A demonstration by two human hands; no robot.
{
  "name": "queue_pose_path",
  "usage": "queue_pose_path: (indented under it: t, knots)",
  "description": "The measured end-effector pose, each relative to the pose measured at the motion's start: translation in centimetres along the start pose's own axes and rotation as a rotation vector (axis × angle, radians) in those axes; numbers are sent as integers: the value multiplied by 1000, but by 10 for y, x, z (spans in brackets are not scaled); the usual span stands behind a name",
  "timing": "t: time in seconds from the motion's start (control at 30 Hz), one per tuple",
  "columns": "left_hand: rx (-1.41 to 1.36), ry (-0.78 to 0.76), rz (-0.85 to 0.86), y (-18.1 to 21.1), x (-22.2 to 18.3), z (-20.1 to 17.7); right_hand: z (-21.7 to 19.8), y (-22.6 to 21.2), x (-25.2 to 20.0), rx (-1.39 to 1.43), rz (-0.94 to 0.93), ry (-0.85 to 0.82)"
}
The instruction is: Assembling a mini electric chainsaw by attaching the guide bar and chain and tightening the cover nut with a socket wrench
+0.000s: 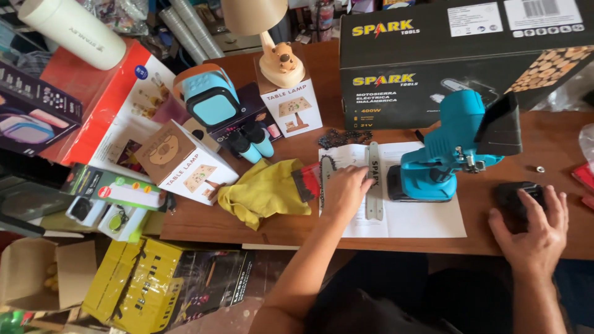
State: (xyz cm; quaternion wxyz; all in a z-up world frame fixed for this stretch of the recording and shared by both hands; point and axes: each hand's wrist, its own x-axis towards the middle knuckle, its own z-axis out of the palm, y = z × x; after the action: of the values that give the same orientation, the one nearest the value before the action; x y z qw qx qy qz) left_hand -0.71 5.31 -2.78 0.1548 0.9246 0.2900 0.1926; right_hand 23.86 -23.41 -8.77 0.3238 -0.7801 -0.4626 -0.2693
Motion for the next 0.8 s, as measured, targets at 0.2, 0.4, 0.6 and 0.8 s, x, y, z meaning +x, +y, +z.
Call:
queue_pose_path:
  t: [0.2, 0.4, 0.6, 0.8]
  knots:
    - [22, -145, -258, -1, 14, 13, 0, -2, 1, -22, 13, -22]
    - [27, -302, -414, 4, 25, 10, 1, 0, -1, -27, 12, -23]
    - [102, -548, -522, 8, 45, 0, 3, 2, -3, -19, 5, -21]
    - [-20, -378, -534, 2, 34, -1, 2, 1, -4, -4, 28, -22]
